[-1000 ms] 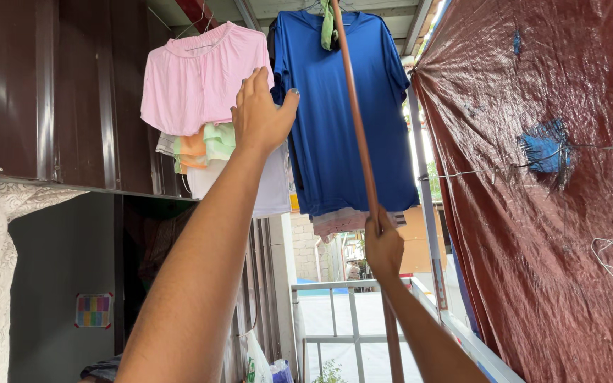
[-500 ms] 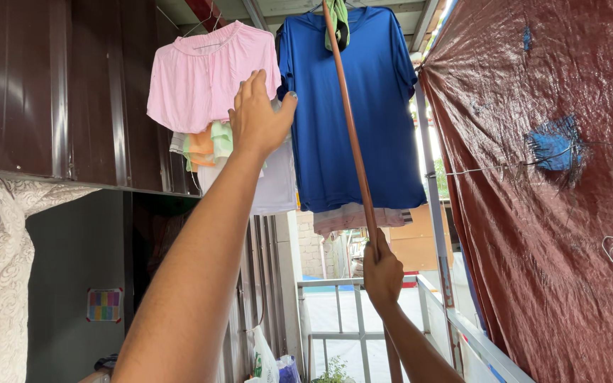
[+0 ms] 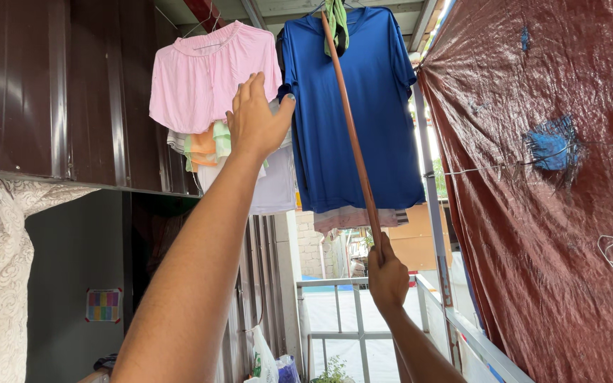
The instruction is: The person uses a long wooden pole to reach and remove clothes hanging on a clothesline above. They take down several garments including a striped shirt, a blue shirt, a gray shirt, and a pink top, placing them into a pile on the floor.
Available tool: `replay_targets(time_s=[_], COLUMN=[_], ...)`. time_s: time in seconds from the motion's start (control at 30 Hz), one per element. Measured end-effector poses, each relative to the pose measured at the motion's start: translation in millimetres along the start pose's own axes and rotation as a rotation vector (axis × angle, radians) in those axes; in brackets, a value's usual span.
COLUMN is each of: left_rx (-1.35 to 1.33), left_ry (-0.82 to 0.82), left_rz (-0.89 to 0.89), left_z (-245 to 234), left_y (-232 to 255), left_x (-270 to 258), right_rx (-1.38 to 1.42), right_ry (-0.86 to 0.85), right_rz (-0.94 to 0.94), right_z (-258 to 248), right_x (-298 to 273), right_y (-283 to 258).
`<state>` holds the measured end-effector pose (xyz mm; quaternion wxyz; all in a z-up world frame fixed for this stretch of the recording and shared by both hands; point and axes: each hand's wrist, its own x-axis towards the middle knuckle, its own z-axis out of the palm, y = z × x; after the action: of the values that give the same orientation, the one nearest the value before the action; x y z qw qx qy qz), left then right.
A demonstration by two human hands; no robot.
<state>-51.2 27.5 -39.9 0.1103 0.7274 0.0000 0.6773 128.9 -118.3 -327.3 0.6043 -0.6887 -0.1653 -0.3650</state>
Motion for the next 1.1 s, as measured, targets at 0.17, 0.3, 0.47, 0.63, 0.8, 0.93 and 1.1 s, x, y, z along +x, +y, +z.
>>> replay_targets(time_s=[0.17, 0.3, 0.47, 0.63, 0.8, 0.93, 1.1], left_rx=[-0.006, 0.000, 0.005, 0.019, 0.023, 0.038, 0.032], left_ry=[-0.017, -0.029, -0.019, -0.022, -0.029, -0.035, -0.031], left_rz=[0.002, -0.012, -0.008, 0.010, 0.009, 0.013, 0.009], left_z=[2, 1, -2, -4, -6, -9, -7], left_y=[-1, -5, -7, -7, -7, -9, -6], left_x=[-4, -6, -6, -2, -3, -7, -8], right_rx=[0.001, -0.007, 0.016, 0.061, 0.098, 0.113, 0.115], right_ry=[0.009, 0.011, 0.009, 0.020, 0.017, 0.029, 0.009], right_rz=[-0.038, -0.052, -0.023, -0.055, -0.039, -0.043, -0.039], right_z=[-2, -3, -6, -2, 0, -4, -7], right_x=[20, 27, 12, 9, 8, 1, 6], right_y=[-11, -15, -2, 4, 5, 6, 2])
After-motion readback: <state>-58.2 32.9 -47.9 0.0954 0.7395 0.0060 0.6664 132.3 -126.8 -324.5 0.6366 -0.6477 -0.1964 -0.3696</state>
